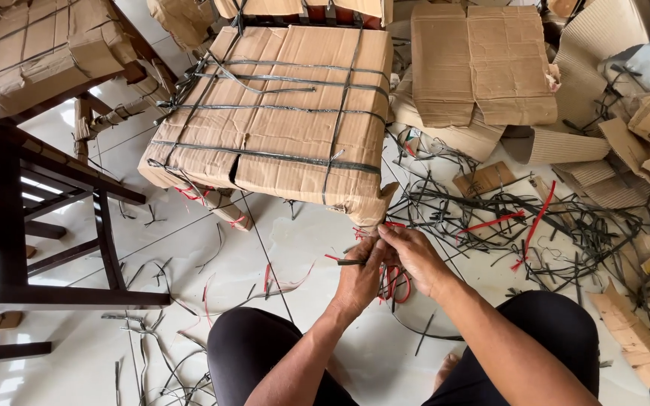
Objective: Removing protective cardboard and plastic ties from wooden chairs using scissors.
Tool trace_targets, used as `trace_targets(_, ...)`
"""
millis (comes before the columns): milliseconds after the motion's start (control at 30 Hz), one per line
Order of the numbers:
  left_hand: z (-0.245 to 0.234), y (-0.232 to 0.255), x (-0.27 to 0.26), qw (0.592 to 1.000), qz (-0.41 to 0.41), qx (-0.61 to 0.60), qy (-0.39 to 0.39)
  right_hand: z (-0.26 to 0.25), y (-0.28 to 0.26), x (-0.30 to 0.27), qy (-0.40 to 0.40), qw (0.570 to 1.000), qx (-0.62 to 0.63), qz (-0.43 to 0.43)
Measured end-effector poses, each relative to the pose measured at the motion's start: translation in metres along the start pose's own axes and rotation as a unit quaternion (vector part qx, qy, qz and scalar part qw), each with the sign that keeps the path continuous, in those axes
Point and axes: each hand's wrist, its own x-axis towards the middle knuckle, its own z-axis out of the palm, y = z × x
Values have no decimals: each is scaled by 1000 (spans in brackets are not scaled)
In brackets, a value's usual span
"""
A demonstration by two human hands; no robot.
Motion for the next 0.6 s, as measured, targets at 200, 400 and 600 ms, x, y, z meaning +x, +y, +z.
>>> trace_targets(200,-7,12,-1,998,19,67,-2,-2,3,15,56,994,84,-35)
trace_targets(400,-7,25,-5,973,97,146,151,5,-32,5,79,988,51,-124)
trace_targets(600,-8,34,-2,977,94,83,173,3,-22,33,40,986,-48,-155)
